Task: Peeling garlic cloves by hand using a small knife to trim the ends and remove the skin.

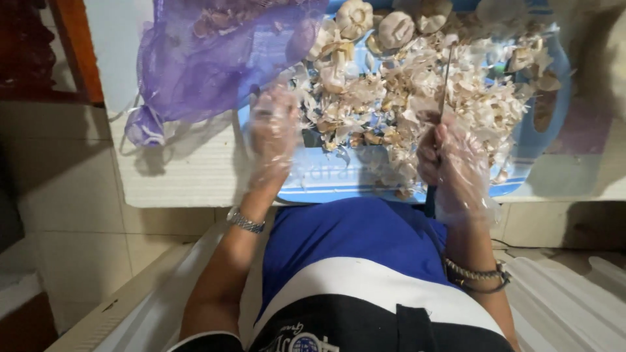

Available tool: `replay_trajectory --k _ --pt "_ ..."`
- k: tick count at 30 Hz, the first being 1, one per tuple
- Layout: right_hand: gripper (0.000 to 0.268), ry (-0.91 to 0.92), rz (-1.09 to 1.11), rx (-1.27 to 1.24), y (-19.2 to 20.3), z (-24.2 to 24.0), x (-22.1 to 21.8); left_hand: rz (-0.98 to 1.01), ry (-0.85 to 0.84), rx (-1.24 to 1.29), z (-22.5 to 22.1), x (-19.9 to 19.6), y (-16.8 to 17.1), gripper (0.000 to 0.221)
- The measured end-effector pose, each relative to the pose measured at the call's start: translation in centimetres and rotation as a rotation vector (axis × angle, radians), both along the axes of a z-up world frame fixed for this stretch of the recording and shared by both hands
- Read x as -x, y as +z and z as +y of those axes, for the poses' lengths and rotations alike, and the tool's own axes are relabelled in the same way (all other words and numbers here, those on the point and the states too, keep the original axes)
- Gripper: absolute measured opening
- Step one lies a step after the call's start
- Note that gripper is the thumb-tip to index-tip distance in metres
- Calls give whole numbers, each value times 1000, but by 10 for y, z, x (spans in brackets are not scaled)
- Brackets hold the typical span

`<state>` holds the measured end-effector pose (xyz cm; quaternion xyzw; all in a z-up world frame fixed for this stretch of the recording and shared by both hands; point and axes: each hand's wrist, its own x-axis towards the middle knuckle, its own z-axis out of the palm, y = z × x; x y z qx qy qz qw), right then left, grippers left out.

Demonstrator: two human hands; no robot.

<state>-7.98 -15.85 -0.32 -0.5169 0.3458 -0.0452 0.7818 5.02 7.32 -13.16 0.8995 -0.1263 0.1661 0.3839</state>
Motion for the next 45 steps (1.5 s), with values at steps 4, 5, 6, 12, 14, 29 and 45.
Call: replay_trajectory --k 4,5,6,12,14,29,45 --pt "20 -72 10 -42 -12 -24 14 42 -114 -83 -19 27 -15 36" --pt "20 -79 10 -39 -11 -26 20 42 -121 -80 -36 30 -20 36" --pt "25 -80 35 -54 -10 -29 26 56 -166 -114 -53 33 -25 42" --pt "35 -127 36 -20 -42 -38 53 168 -411 -33 -64 37 28 43" --pt "30 -171 30 -12 -44 -33 56 246 -528 168 -57 26 71 27" --pt "17 771 38 1226 -92 -1 -31 56 -94 17 58 15 11 19" --pt "36 442 -138 595 47 -22 3 -1182 11 -1991 67 -14 -19 37"
